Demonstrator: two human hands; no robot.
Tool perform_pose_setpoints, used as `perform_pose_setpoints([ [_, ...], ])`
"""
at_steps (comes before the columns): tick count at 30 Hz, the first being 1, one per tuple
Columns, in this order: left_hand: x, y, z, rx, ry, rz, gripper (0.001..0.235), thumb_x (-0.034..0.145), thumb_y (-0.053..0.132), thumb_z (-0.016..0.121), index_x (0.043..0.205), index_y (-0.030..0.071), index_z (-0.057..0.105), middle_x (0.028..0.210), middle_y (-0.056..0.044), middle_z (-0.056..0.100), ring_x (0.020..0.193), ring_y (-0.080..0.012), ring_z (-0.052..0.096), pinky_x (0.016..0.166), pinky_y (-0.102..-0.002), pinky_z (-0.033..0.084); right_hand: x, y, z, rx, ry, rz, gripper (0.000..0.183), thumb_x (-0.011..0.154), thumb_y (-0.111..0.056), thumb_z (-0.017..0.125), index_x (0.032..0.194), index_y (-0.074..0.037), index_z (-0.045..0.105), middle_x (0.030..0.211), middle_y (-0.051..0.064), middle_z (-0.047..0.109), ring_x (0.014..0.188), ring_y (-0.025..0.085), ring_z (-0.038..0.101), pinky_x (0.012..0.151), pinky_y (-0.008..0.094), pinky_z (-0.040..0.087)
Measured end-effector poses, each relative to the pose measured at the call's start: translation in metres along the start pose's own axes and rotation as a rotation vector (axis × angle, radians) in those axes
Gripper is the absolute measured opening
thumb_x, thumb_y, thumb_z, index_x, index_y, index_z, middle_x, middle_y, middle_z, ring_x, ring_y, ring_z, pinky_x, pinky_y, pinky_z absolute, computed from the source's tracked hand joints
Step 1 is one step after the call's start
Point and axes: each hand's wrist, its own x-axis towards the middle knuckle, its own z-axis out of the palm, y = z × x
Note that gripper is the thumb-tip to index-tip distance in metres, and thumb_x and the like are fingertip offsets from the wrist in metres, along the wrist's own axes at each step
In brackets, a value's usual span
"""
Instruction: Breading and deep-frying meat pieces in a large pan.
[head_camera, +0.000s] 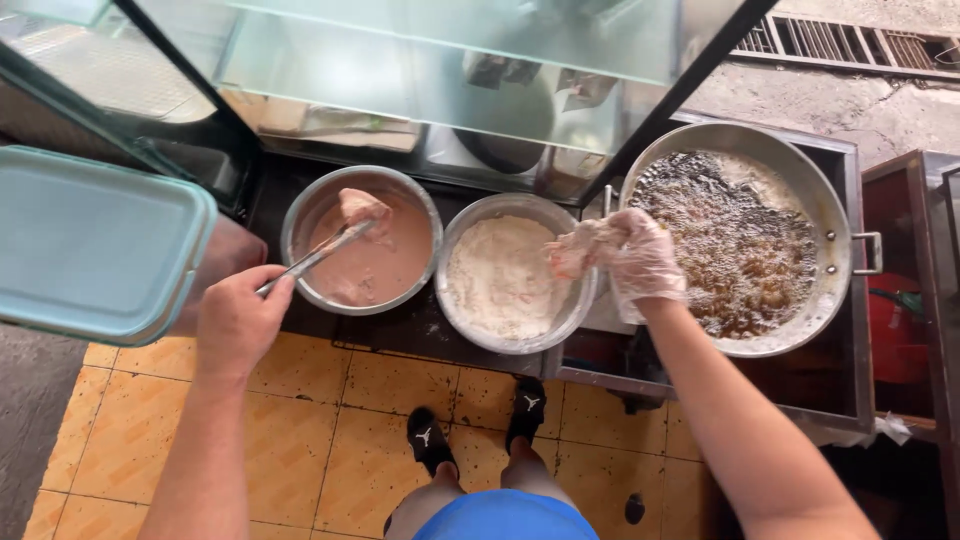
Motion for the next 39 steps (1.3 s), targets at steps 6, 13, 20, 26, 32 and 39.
perform_pose_setpoints([
  [6,-0.017,0.024,0.015,0.043,0.082,-0.039,0.023,0.098,0.022,0.071,0.112,0.005,0.077,0.086,-0.015,0.073,0.073,-0.0223,0.069,0.071,-0.036,0.053,0.043,0.013,-0.112,-0.129,-0.006,0.164,0.008,0.095,-0.010,0.069,0.101,-0.005,0.069,0.088,0.009,0.072,0.075,0.015,0.066,0.067,0.030,0.057],
  [13,-0.030,0.044,0.039,0.098,0.120,-0.215,0.024,0.099,0.023,0.073,0.114,0.005,0.077,0.086,-0.014,0.073,0.073,-0.0220,0.068,0.072,-0.036,0.052,0.134,0.121,-0.136,-0.295,-0.001,0.367,0.008,0.099,-0.015,0.068,0.102,-0.007,0.069,0.092,0.013,0.075,0.077,0.020,0.070,0.063,0.035,0.056],
  [20,-0.035,0.048,0.054,0.148,0.115,-0.228,0.024,0.098,0.024,0.072,0.112,0.005,0.077,0.086,-0.016,0.073,0.074,-0.0248,0.070,0.072,-0.038,0.053,0.186,0.222,-0.117,-0.541,0.183,0.345,0.038,0.094,-0.043,0.082,0.102,-0.008,0.073,0.103,0.018,0.073,0.097,0.032,0.068,0.088,0.044,0.054],
  [26,-0.036,0.052,0.045,0.136,0.104,-0.230,0.024,0.097,0.024,0.070,0.110,0.005,0.077,0.083,-0.017,0.073,0.071,-0.0268,0.070,0.070,-0.039,0.054,0.160,0.220,-0.118,-0.424,0.315,0.437,0.029,0.083,-0.028,0.085,0.100,-0.011,0.069,0.105,0.014,0.071,0.096,0.028,0.067,0.085,0.043,0.055],
  [32,-0.033,0.021,0.036,0.086,0.123,-0.028,0.022,0.097,0.022,0.070,0.106,0.003,0.077,0.087,-0.020,0.073,0.076,-0.0315,0.072,0.072,-0.040,0.055,0.068,0.058,-0.044,-0.005,0.187,0.103,0.014,0.089,-0.013,0.080,0.089,-0.009,0.067,0.095,0.005,0.068,0.085,0.015,0.064,0.078,0.032,0.058],
  [39,-0.025,-0.017,0.031,-0.030,0.079,0.178,0.021,0.095,0.020,0.073,0.101,0.001,0.078,0.085,-0.020,0.074,0.074,-0.0303,0.074,0.070,-0.039,0.057,-0.007,0.021,0.134,0.490,-0.048,0.006,0.026,0.087,-0.013,0.074,0.111,-0.010,0.067,0.099,0.000,0.072,0.087,0.012,0.066,0.073,0.028,0.056],
])
